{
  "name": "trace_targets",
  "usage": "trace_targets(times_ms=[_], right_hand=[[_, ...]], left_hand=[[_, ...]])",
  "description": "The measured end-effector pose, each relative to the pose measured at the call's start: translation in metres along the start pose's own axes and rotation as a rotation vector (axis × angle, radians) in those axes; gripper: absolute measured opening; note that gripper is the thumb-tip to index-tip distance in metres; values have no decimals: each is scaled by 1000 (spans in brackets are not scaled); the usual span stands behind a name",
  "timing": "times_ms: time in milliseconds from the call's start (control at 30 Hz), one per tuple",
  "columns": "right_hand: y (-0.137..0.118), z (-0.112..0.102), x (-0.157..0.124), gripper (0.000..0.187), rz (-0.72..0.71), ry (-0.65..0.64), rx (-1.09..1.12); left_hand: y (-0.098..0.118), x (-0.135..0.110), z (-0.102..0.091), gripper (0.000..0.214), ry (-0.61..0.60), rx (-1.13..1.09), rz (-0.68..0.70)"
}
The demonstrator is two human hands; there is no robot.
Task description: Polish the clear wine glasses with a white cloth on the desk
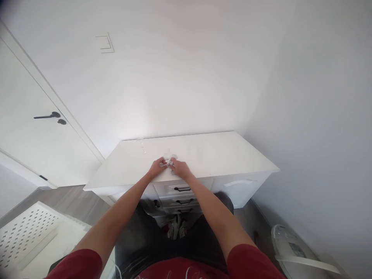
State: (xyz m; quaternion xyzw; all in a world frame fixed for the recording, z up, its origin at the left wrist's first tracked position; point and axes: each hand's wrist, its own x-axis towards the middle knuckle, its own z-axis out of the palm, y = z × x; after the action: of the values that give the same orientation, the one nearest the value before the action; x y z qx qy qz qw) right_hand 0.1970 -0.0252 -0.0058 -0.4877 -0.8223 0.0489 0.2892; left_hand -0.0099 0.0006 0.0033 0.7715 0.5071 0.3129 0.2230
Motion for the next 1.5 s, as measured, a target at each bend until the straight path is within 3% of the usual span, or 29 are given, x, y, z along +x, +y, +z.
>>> trace_targets(times_ms=[133, 367, 533, 833, 1000, 1133, 1367, 1500], right_hand=[[4, 1, 4, 24, -115, -43, 48], [4, 4, 3, 28, -161, -36, -28], [4, 3, 0, 34, -144, 66, -71], [0, 0, 1, 31, -173, -26, -110], [0, -3, 0, 33, -125, 31, -118], [2, 0, 2, 29, -178, -12, -87], [6, 4, -1, 33, -169, 123, -115], [6, 6, 1, 28, -188, 42, -120]], left_hand=[[-2, 1, -1, 13, -21, 6, 42], [-5, 1, 0, 13, -21, -8, 66], [-4, 1, 0, 16, -12, -12, 81], [-4, 1, -1, 13, -33, 4, 77], [-5, 3, 0, 35, -66, 19, 74], [-5, 4, 0, 25, -65, 82, 102], [-6, 3, 0, 29, -72, 116, 100], [-12, 5, 4, 29, -66, 118, 92]])
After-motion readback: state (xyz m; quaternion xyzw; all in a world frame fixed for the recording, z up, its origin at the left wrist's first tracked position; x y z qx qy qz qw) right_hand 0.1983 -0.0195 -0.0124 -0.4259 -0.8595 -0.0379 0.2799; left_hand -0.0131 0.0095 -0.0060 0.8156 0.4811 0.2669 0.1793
